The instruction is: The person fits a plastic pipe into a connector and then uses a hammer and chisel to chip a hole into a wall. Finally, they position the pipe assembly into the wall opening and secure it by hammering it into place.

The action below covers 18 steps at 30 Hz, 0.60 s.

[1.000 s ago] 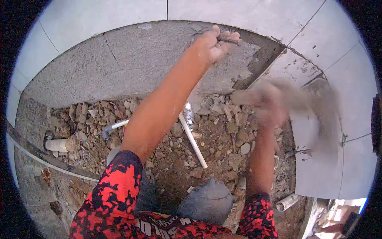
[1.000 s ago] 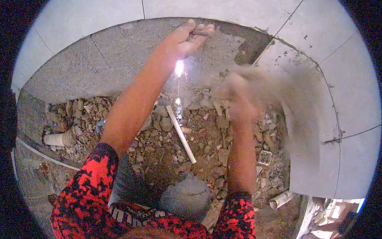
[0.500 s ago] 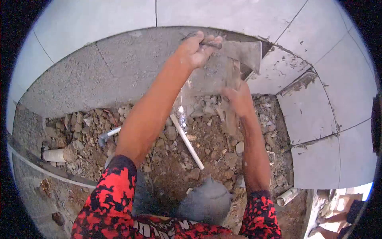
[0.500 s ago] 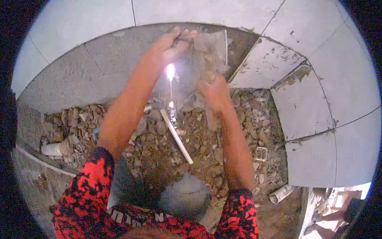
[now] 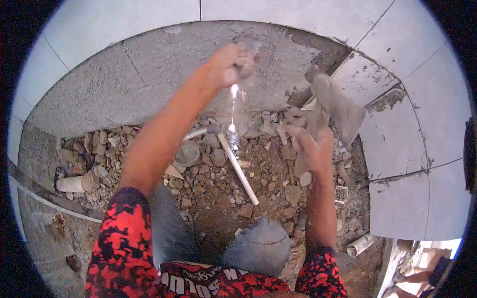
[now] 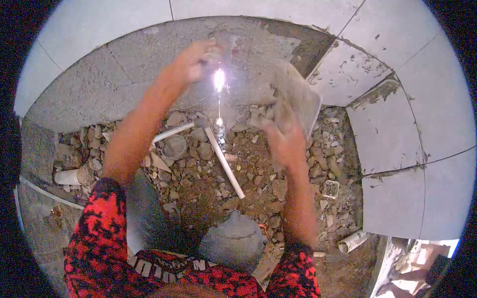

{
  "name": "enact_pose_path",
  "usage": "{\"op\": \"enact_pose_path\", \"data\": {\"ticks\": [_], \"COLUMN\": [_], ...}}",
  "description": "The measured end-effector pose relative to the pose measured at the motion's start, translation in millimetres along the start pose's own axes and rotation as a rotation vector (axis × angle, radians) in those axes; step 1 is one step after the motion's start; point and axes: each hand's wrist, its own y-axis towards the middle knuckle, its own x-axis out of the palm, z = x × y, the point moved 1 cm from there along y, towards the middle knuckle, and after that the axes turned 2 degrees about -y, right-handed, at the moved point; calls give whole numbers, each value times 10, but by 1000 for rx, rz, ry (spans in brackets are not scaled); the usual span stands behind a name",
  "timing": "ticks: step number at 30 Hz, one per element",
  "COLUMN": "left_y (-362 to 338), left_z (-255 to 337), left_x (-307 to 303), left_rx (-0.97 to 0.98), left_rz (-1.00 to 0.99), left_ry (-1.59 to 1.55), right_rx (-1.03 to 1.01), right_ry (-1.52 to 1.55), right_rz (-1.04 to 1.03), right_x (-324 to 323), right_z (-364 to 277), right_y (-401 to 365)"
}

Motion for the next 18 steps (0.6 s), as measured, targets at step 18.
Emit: {"op": "enact_pose_path", "data": {"ticks": [18], "left_y": [-354], "left_z": [-1208], "left_x": [316], "left_rx": [-18], "left_rz": [478], "left_ry": [331], "right_rx": [480], "right_ry": [-39], "right_rz": [51], "right_x": [-270], "right_z": [745], "right_y": [-1166]}}
